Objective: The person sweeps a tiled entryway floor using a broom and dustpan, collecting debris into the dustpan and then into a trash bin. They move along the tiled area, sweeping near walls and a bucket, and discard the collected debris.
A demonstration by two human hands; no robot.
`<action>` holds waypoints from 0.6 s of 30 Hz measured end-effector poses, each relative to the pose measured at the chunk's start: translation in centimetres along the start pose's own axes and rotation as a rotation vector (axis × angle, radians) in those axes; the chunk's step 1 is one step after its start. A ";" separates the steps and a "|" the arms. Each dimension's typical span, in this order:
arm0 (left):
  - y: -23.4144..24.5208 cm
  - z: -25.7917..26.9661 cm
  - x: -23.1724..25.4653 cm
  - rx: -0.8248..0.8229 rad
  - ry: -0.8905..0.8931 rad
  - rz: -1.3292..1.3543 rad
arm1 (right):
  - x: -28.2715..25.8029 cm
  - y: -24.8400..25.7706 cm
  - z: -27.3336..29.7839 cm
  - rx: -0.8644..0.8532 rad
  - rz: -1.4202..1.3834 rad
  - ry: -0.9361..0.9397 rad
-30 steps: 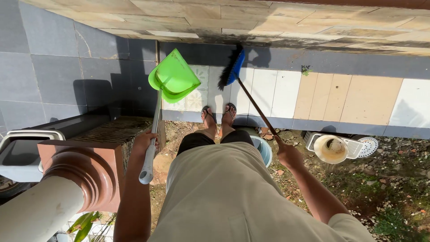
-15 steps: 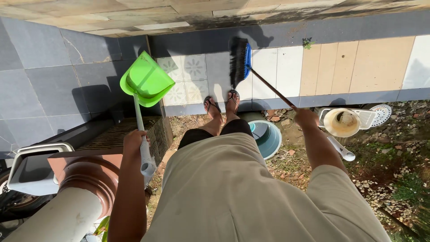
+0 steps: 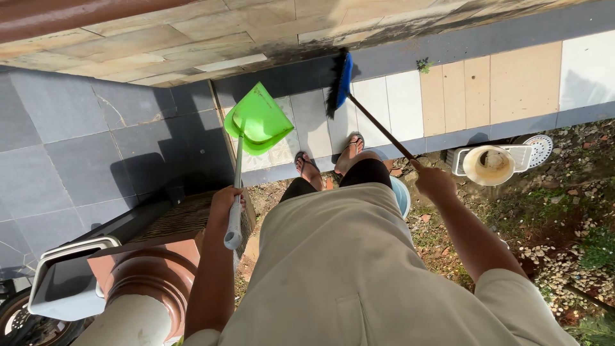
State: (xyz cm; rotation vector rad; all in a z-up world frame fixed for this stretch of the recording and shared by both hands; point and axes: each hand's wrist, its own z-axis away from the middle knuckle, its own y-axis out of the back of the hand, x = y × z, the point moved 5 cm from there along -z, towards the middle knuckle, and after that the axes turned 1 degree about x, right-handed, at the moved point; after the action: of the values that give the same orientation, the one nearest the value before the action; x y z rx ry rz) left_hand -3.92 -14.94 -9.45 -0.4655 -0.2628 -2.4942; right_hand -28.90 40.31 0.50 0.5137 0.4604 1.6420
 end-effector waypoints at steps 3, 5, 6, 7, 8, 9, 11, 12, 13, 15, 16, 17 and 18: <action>0.3 -3.5 -2.6 0.042 0.025 -0.188 | -9.0 4.8 1.6 -0.073 0.014 0.173; -0.9 -2.7 -2.5 0.097 0.030 -0.216 | -10.6 1.3 -4.3 -0.061 0.008 0.237; -1.6 -2.4 -2.8 0.154 0.042 -0.238 | -11.4 -0.4 -7.4 -0.056 0.009 0.302; -2.6 -2.5 -3.1 0.157 0.044 -0.224 | -11.3 -2.2 -11.1 -0.055 0.022 0.308; -3.5 -2.8 -3.5 0.174 0.054 -0.284 | -11.2 -4.0 -14.9 -0.041 0.019 0.305; -4.2 -2.6 -4.4 0.195 0.072 -0.341 | -11.1 -6.1 -18.5 -0.036 0.021 0.307; -6.5 0.8 -2.3 0.215 0.081 -0.292 | -7.6 -2.8 -18.0 -0.085 0.001 0.235; -7.7 2.4 -1.1 0.229 0.080 -0.259 | -5.7 -1.0 -17.9 -0.125 -0.035 0.151; -9.2 3.0 -1.0 0.233 0.091 -0.242 | -1.8 -1.5 -18.9 -0.130 -0.016 0.157; -11.8 4.1 -0.4 0.269 0.056 -0.149 | 6.5 -2.0 -21.1 -0.092 -0.155 -0.027; -13.2 3.6 -0.7 0.272 0.061 -0.133 | 9.6 -1.1 -20.9 -0.091 -0.140 -0.020; -14.2 3.1 -0.7 0.268 0.027 -0.073 | 12.7 -0.5 -20.4 -0.072 -0.163 -0.094; -15.1 2.6 -0.7 0.263 -0.006 -0.014 | 15.8 0.1 -19.8 -0.052 -0.187 -0.167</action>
State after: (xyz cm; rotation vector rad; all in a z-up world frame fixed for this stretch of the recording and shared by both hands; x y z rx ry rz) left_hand -11.40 -1.57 -8.55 -0.3632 -0.5897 -2.4251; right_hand -42.03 55.85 -14.56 0.5472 0.3304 1.4156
